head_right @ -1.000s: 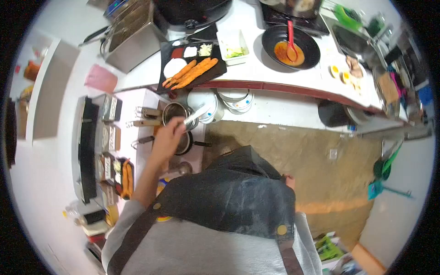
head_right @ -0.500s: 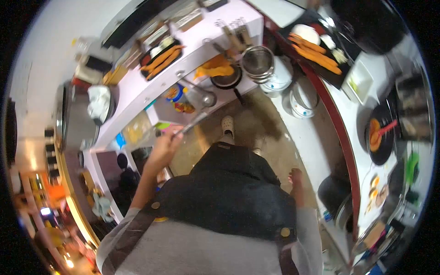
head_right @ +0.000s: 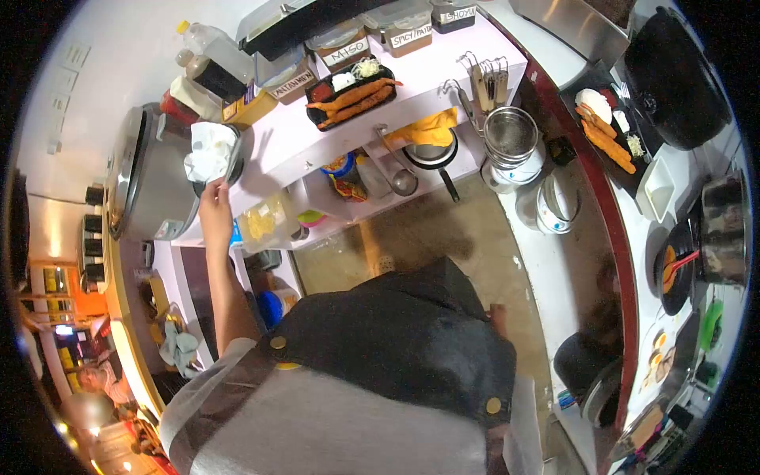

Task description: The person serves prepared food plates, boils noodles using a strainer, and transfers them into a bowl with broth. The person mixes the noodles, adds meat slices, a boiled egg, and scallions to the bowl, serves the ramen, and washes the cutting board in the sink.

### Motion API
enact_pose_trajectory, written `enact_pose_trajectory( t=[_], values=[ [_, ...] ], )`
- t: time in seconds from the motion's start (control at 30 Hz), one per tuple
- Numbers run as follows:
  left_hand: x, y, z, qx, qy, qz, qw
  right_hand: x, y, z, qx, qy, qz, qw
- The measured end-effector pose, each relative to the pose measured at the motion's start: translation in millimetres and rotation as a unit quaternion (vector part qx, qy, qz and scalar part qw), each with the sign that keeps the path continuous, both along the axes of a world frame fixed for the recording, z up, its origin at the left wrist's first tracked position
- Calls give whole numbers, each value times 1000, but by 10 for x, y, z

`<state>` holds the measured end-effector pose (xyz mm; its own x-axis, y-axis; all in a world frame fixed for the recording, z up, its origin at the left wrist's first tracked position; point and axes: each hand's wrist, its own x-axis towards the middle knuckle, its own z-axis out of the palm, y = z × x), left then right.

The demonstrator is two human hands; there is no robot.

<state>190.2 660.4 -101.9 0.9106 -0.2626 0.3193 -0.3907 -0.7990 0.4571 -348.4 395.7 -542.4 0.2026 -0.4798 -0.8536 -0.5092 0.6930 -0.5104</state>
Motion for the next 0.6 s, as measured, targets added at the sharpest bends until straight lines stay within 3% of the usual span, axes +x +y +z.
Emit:
enact_pose_trajectory(
  t=[0.2,0.4,0.5,0.53,0.6],
  values=[
    [876,649,-262,100,-55,95,989,625,449,316,-28,35,38,998],
    [1434,935,-595,185,-38,16,982,1005,764,475,-53,50,65,995],
    [1165,615,-305,211,-243,69,944,967,863,379,-65,58,79,993],
    [1104,510,-240,97,-141,19,985,952,884,338,-69,59,85,992],
    [1023,298,-159,-137,65,-77,985,820,902,94,-80,59,104,990]
  ],
)
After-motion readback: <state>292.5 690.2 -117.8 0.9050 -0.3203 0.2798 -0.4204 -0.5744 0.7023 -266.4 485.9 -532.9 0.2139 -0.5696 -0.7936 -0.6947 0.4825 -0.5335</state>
